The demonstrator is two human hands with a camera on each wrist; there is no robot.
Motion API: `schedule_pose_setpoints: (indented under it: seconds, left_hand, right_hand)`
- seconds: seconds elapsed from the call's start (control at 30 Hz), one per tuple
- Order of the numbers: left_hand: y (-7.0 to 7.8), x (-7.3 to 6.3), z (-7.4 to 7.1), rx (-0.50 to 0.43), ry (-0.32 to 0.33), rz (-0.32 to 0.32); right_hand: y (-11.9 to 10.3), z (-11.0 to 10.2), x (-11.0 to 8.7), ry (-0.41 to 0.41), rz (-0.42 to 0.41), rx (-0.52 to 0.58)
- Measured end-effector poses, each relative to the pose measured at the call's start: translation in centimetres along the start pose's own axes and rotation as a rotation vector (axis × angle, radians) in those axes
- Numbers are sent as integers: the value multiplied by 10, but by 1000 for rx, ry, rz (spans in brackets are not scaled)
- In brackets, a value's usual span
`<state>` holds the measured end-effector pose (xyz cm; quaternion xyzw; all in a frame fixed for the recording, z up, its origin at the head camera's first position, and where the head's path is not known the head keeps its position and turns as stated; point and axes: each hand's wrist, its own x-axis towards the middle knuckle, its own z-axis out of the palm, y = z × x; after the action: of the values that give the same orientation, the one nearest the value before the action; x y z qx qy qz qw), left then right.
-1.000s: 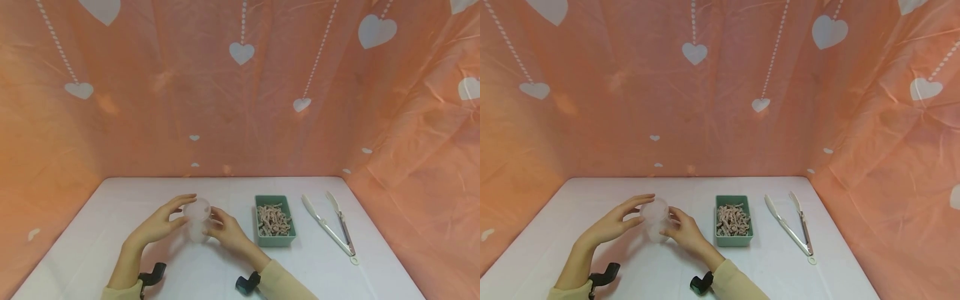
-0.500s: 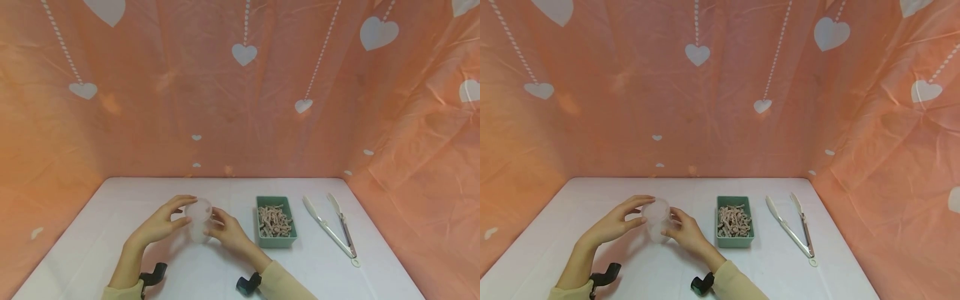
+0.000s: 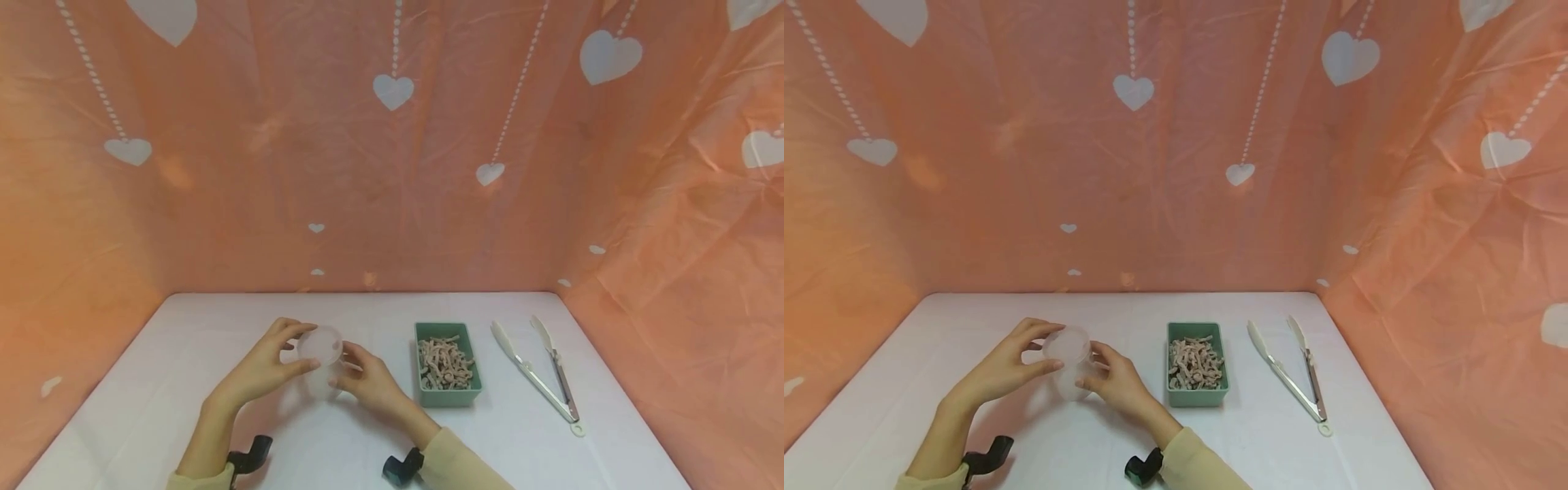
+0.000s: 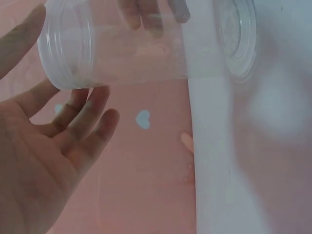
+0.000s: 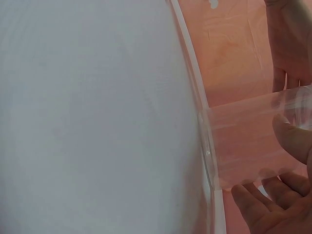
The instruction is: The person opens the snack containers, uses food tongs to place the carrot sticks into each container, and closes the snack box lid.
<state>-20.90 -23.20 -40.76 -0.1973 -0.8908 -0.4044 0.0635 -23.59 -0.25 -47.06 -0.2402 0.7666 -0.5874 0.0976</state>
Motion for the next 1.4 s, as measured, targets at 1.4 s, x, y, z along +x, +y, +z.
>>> schedule_pose_setpoints:
  seconds: [1.4]
  left_hand:
    - [5,2,11,-32,11,43]
  right_hand:
    - [6,1,2,-2,-8,-32]
